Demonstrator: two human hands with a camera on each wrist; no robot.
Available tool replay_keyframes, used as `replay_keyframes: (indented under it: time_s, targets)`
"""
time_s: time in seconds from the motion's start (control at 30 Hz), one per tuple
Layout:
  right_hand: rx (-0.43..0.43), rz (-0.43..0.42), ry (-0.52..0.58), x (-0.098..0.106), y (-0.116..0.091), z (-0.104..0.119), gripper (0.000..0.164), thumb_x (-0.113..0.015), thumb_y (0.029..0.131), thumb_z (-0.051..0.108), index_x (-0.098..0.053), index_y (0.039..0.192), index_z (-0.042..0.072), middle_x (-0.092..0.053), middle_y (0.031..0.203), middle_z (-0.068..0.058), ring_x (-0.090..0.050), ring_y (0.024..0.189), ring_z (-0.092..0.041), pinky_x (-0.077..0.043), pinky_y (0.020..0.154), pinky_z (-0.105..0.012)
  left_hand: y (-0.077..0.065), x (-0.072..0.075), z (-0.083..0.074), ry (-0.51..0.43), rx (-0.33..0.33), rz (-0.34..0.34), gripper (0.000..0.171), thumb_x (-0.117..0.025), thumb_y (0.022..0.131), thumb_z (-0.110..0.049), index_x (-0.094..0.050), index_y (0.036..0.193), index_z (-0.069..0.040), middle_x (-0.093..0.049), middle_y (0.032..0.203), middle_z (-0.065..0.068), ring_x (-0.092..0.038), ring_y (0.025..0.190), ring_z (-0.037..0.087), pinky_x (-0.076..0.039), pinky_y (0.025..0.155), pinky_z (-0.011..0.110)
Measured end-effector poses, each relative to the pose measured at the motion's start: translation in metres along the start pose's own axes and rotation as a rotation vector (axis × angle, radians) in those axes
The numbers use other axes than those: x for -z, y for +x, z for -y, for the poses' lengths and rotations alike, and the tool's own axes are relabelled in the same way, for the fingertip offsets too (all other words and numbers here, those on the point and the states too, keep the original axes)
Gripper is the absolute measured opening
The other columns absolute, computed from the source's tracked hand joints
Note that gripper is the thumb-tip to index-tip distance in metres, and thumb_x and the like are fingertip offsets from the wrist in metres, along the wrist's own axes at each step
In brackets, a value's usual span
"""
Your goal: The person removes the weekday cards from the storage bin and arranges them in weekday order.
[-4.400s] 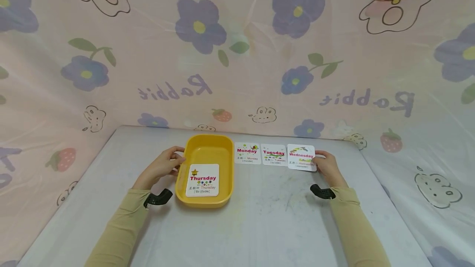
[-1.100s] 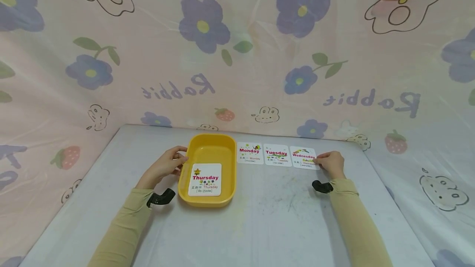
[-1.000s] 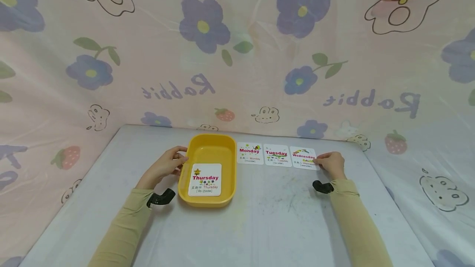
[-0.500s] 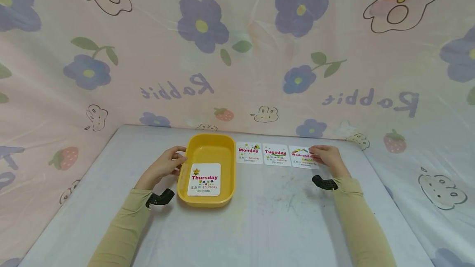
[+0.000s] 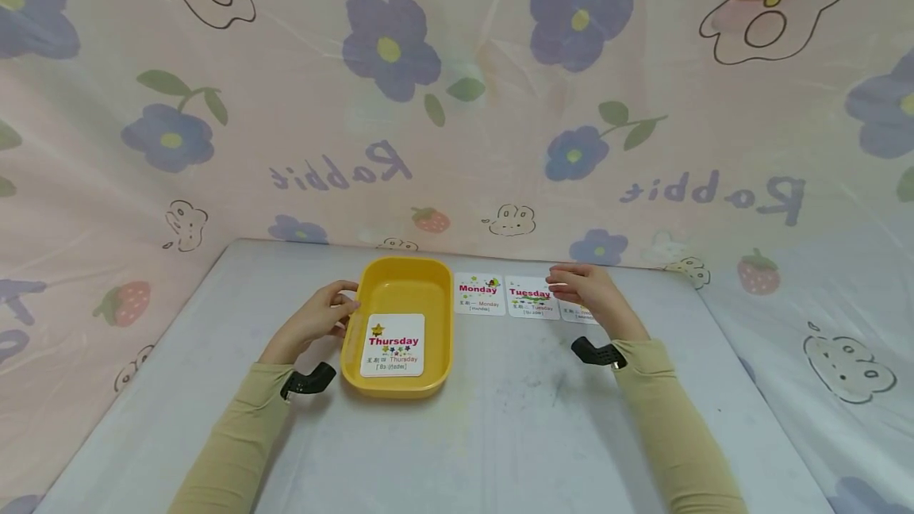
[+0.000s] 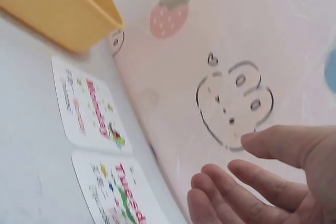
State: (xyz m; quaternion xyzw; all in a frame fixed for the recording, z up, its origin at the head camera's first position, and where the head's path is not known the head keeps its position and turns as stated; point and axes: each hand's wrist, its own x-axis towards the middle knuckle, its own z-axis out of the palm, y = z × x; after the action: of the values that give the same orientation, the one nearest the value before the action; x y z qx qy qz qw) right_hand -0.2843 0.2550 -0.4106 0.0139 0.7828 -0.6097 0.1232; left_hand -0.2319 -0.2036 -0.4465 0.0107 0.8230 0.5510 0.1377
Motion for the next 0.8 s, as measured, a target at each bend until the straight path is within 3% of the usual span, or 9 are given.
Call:
replay_keyframes:
  time_s: [0.2, 0.43, 0.8]
  targets:
    - [0.031, 0.084, 0.013, -0.024, -0.005, 0.012, 0.047, -0.058, 0.097, 0.021, -0.047, 0.133, -0.006, -0.056, 0.125, -0.024, -0.054, 0.115, -0.039, -0.047, 0.093, -0.038, 0.0, 0.0, 0.0, -0.005, -0.003, 0.003, 0.045, -0.051, 0.1, -0.014, -0.036, 0.141, -0.002, -0.055, 0.101, 0.019, -0.057, 0.075, 0.023, -0.053, 0.061, 0.032]
    - [0.082, 0.156, 0.068, -0.059, -0.01, 0.024, 0.041, -0.058, 0.097, 0.015, -0.05, 0.129, -0.009, -0.058, 0.12, -0.024, -0.059, 0.108, -0.037, -0.051, 0.086, -0.035, -0.001, 0.001, 0.0, -0.016, -0.009, 0.021, 0.045, -0.05, 0.101, -0.014, -0.035, 0.141, -0.001, -0.055, 0.099, 0.019, -0.057, 0.076, 0.023, -0.054, 0.062, 0.033]
    - [0.082, 0.298, 0.088, -0.116, -0.021, 0.037, 0.037, -0.055, 0.098, 0.018, -0.054, 0.127, -0.005, -0.058, 0.123, -0.023, -0.058, 0.111, -0.039, -0.05, 0.089, -0.037, 0.001, 0.004, 0.0, -0.025, 0.002, 0.048, 0.046, -0.05, 0.101, -0.014, -0.034, 0.141, 0.0, -0.056, 0.101, 0.02, -0.059, 0.078, 0.024, -0.054, 0.065, 0.032]
